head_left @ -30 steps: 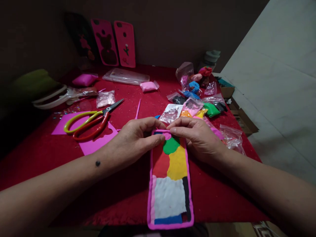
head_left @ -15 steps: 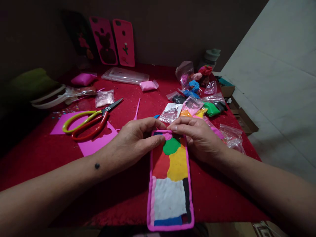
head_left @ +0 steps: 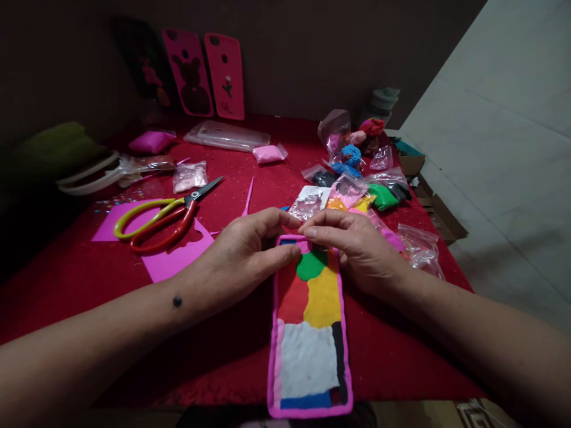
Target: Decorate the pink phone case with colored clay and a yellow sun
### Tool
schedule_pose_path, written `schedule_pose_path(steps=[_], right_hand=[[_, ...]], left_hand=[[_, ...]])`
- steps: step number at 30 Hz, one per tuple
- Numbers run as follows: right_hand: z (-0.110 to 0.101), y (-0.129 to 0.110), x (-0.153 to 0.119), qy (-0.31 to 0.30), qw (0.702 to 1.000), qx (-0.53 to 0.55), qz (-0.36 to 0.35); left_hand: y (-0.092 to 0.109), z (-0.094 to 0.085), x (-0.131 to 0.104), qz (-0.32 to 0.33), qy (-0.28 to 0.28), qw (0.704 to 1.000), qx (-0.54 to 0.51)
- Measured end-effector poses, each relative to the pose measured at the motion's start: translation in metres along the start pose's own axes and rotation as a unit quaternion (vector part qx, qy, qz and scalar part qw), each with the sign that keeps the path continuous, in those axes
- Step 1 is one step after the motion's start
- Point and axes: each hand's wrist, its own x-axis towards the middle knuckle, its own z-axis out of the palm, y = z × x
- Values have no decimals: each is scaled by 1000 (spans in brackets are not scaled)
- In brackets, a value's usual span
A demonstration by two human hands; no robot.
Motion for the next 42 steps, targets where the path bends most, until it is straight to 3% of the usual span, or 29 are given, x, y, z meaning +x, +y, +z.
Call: schedule_pose_path(steps=[4, 14, 22, 32, 38, 42], right_hand=[[4, -2, 1, -10, 999, -44, -29], [3, -1, 2, -14, 997, -73, -12], [-1, 1, 1, -5, 997, 73, 1], [-3, 5, 0, -29, 999, -6, -41], [2, 4, 0, -4, 996, -63, -60], [4, 4, 0, 11, 993, -88, -77]], left_hand=[[0, 1, 0, 9, -18, 999, -39], [1, 4, -1, 36, -13, 999, -26], [-2, 0, 0, 34, 36, 999, -14], [5, 0, -1, 30, 72, 996, 49], [5, 2, -1, 30, 96, 993, 67], [2, 3, 0, 65, 101, 988, 99]])
